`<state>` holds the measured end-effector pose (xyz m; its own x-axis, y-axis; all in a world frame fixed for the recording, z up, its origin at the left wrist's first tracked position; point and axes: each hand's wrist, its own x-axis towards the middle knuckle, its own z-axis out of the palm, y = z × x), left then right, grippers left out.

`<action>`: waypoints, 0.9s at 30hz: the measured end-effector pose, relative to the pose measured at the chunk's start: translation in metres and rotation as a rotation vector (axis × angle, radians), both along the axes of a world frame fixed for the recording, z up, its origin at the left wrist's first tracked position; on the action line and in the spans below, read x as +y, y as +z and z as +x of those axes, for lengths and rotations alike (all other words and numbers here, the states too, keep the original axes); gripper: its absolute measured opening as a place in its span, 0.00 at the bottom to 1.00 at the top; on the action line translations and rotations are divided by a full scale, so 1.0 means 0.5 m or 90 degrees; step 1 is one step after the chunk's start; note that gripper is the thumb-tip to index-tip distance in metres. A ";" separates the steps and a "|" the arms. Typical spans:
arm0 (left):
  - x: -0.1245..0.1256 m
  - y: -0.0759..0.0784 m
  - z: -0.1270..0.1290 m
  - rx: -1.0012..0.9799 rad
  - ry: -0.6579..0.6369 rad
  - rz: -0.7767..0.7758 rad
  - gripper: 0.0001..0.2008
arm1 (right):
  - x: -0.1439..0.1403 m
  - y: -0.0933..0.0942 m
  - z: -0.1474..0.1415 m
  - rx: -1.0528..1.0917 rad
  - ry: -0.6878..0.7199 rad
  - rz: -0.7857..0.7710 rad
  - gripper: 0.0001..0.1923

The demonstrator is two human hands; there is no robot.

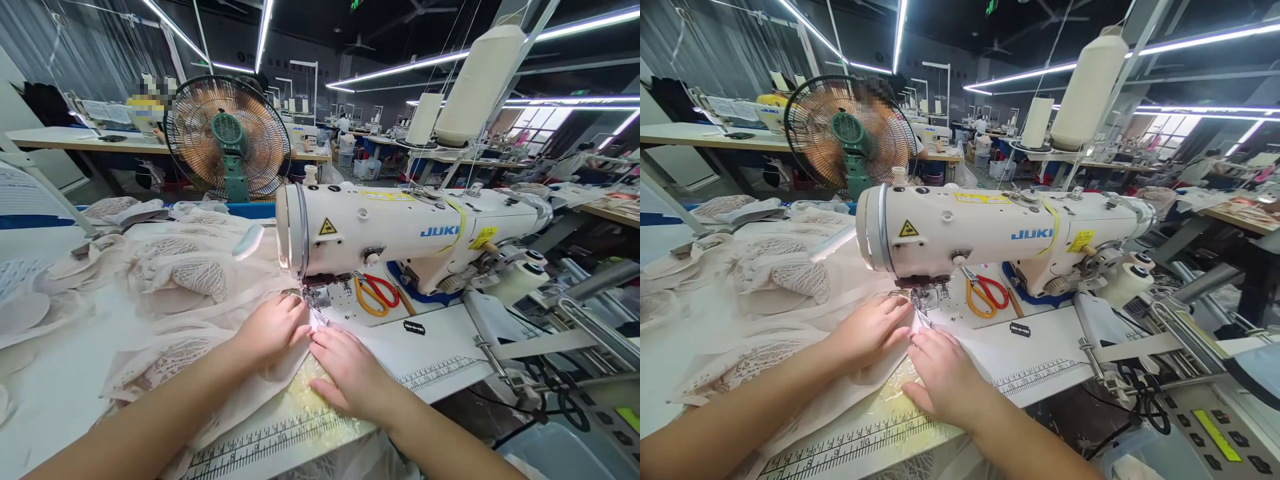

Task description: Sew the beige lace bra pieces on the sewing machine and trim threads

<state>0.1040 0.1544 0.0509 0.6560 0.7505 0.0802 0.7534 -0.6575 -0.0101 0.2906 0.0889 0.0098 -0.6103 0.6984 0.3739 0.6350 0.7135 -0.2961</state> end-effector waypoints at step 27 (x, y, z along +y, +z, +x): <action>0.003 0.002 -0.009 0.000 0.001 -0.008 0.17 | -0.001 0.014 -0.001 0.005 -0.001 0.015 0.16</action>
